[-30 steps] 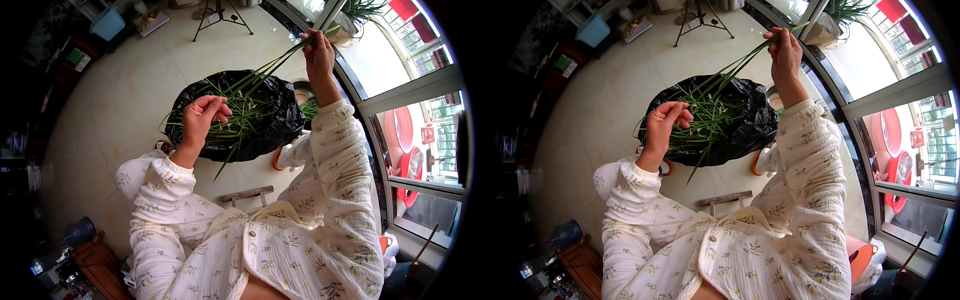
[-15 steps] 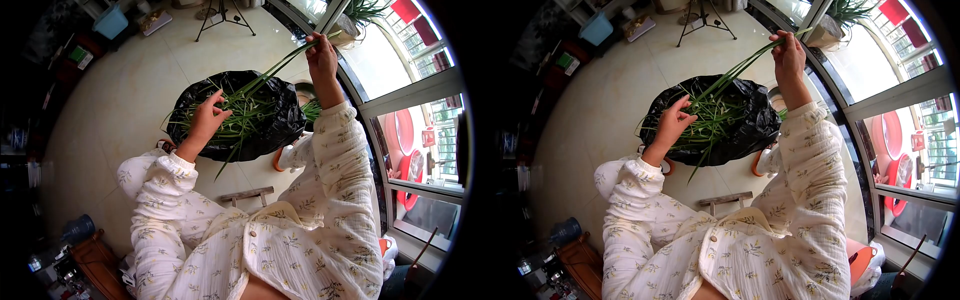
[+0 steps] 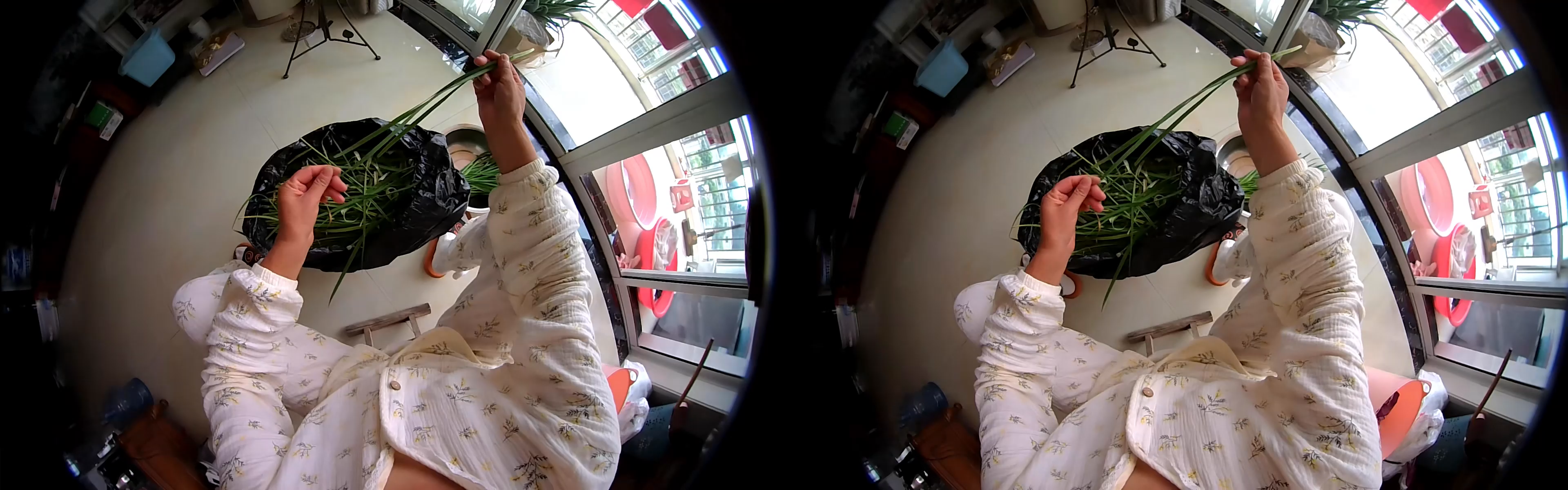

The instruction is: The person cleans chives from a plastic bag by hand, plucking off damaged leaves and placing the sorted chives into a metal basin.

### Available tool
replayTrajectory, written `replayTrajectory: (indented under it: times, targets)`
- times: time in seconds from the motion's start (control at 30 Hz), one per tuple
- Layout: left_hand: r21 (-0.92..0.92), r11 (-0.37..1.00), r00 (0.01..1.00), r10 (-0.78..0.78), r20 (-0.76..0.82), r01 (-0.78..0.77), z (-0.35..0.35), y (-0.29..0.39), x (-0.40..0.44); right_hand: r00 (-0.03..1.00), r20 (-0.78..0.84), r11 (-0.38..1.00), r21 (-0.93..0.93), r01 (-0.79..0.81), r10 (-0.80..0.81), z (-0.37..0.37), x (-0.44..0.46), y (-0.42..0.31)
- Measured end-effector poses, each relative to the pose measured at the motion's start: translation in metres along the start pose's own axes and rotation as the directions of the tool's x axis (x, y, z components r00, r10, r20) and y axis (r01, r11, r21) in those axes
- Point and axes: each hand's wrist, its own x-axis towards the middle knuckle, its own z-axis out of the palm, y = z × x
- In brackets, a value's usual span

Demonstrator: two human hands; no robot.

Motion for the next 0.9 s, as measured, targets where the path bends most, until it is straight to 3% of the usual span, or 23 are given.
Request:
replayTrajectory:
  times: [0.07,0.17,0.2,0.23,0.3,0.33,0.37,0.43,0.47,0.5,0.57,0.63,0.8,0.9]
  targets:
    - [-0.003,0.999,0.997,-0.044,-0.062,0.044,-0.012,-0.009,0.001,0.996,-0.057,0.998,0.002,0.064,-0.063,-0.015,0.006,-0.014]
    - [0.167,0.985,0.999,-0.046,-0.017,0.048,-0.021,-0.002,0.001,0.966,-0.068,0.932,-0.289,0.218,-0.248,-0.049,0.022,-0.041]
    - [0.254,0.967,0.999,-0.020,-0.025,0.026,-0.022,-0.001,0.002,0.927,-0.011,0.826,-0.457,0.329,-0.376,-0.057,0.023,-0.051]
    - [0.339,0.941,0.999,0.005,-0.032,0.006,-0.023,0.000,0.002,0.874,0.073,0.736,-0.509,0.446,-0.480,-0.064,0.025,-0.057]
    - [0.480,0.876,0.998,0.055,-0.028,-0.035,-0.024,0.001,0.001,0.806,0.248,0.210,-0.886,0.413,-0.537,-0.088,0.028,-0.076]
    - [0.510,0.859,0.997,0.068,-0.023,-0.047,-0.025,0.000,0.001,0.744,0.446,-0.157,-0.890,0.429,-0.497,-0.100,0.030,-0.081]
    - [0.540,0.840,0.997,0.081,-0.018,-0.059,-0.025,-0.002,0.000,0.741,0.552,-0.334,-0.830,0.446,-0.383,-0.115,0.034,-0.079]
    - [0.647,0.755,0.991,0.136,0.007,-0.108,-0.027,-0.009,0.002,0.695,0.708,-0.515,-0.645,0.564,-0.126,-0.143,0.033,-0.061]
    - [0.717,0.683,0.988,0.144,0.054,-0.139,-0.029,-0.010,0.003,0.700,0.714,-0.545,-0.579,0.606,0.020,-0.161,0.031,-0.049]
    - [0.859,0.482,0.985,0.100,0.142,-0.173,-0.029,-0.001,0.003,0.694,0.701,-0.561,-0.512,0.651,0.166,-0.180,0.027,-0.034]
    - [0.839,0.463,0.957,0.177,0.228,-0.285,-0.030,-0.010,0.006,0.731,0.586,-0.559,-0.496,0.664,0.349,-0.221,0.016,0.000]
    - [0.848,0.473,0.971,0.116,0.207,-0.237,-0.020,-0.004,0.008,0.746,0.491,-0.581,-0.473,0.662,0.451,-0.261,0.000,0.036]
    - [0.872,0.383,0.948,0.205,0.243,-0.306,-0.010,0.002,0.019,0.819,0.329,-0.662,-0.482,0.574,0.470,-0.330,-0.030,0.118]
    - [0.881,0.373,0.952,0.206,0.227,-0.291,-0.011,0.000,0.028,0.815,0.273,-0.617,-0.545,0.568,0.510,-0.332,-0.041,0.135]
